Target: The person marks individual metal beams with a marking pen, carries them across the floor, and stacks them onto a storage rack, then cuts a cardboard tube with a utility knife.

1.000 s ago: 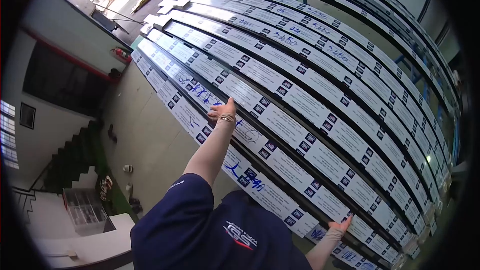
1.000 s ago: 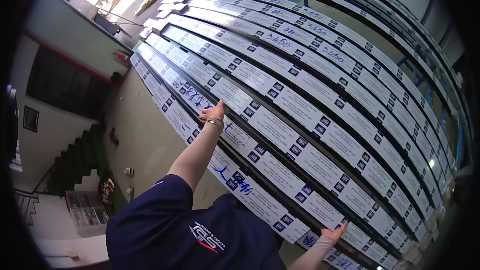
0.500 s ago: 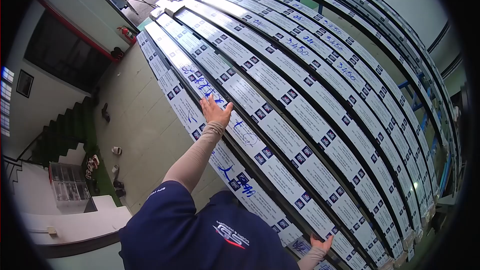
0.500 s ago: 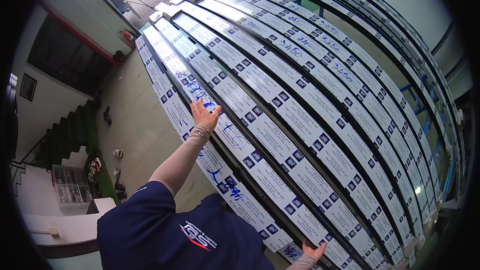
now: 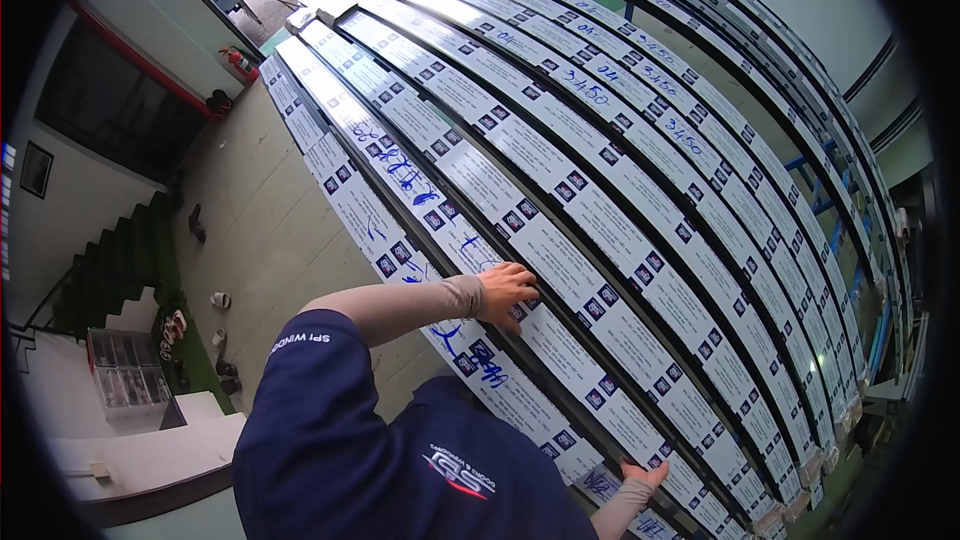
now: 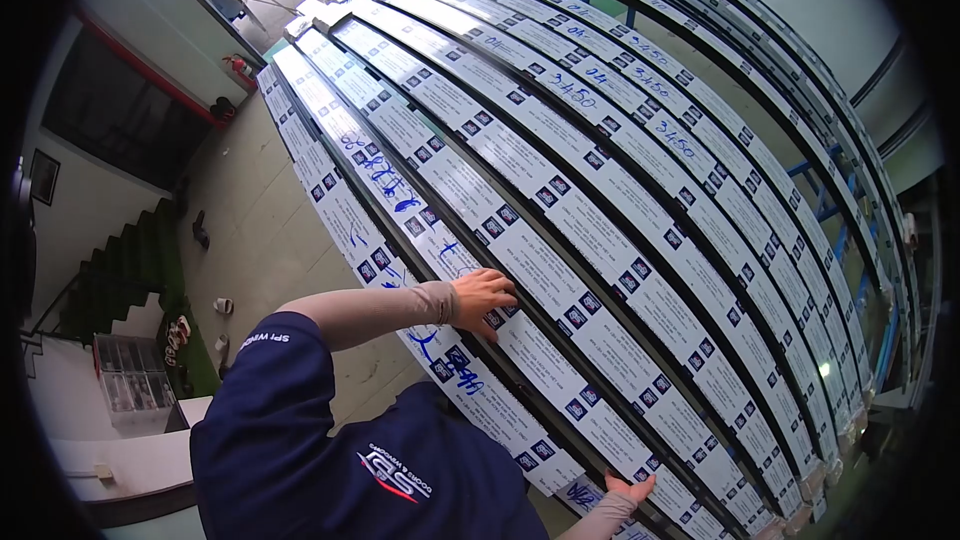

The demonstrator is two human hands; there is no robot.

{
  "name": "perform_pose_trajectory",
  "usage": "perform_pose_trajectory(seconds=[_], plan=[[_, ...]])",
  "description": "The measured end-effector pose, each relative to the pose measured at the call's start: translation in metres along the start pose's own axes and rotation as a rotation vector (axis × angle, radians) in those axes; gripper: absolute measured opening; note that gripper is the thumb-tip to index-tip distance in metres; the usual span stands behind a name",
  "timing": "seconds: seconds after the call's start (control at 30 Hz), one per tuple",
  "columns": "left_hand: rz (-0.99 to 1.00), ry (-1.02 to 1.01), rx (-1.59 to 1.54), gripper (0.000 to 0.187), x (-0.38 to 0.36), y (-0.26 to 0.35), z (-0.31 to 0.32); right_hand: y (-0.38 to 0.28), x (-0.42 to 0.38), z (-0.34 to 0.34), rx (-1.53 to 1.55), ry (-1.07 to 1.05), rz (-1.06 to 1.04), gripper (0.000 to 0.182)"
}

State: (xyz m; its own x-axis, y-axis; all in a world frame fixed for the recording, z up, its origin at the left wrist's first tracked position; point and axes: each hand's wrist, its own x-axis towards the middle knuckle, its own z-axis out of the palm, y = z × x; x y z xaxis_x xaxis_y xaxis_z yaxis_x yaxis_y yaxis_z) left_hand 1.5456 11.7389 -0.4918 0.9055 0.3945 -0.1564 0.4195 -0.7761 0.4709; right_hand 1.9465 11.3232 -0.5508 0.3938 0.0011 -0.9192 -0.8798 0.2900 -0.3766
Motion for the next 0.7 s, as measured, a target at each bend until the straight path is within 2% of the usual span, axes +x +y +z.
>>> perform_pose_trajectory(seconds=[0.03, 0.13, 0.27, 0.3, 0.43, 0.5, 0.57, 0.67, 0.7], plan=[[0.051, -0.025, 0.103, 0.091, 0.004, 0.003, 0.001, 0.001, 0.001, 0.002, -0.013, -0.015, -0.011, 0.062], [-0.006, -0.173, 0.115, 0.104, 0.016, 0.001, -0.004, 0.012, 0.002, 0.002, 0.009, -0.105, -0.099, 0.065], [-0.002, -0.301, 0.252, 0.109, 0.021, 0.012, -0.009, 0.030, 0.017, 0.012, 0.017, -0.226, -0.124, 0.068], [0.050, -0.296, 0.306, 0.106, 0.021, 0.010, -0.009, 0.025, 0.040, 0.004, -0.014, -0.238, -0.097, 0.075], [0.081, -0.224, 0.240, 0.095, 0.024, 0.000, -0.001, 0.026, 0.021, 0.013, 0.071, -0.188, -0.078, 0.080], [0.042, -0.244, 0.229, 0.093, 0.029, 0.002, 0.002, 0.025, 0.042, 0.003, 0.071, -0.130, -0.104, 0.084], [0.002, -0.236, 0.192, 0.090, 0.030, 0.007, 0.007, 0.036, -0.008, 0.025, 0.092, -0.014, -0.119, 0.086], [-0.035, -0.200, 0.140, 0.086, 0.032, 0.010, 0.010, 0.023, 0.051, -0.001, 0.137, 0.136, -0.218, 0.081], [-0.031, -0.200, 0.142, 0.085, 0.034, 0.008, 0.012, 0.023, 0.055, -0.003, 0.162, 0.123, -0.237, 0.077]])
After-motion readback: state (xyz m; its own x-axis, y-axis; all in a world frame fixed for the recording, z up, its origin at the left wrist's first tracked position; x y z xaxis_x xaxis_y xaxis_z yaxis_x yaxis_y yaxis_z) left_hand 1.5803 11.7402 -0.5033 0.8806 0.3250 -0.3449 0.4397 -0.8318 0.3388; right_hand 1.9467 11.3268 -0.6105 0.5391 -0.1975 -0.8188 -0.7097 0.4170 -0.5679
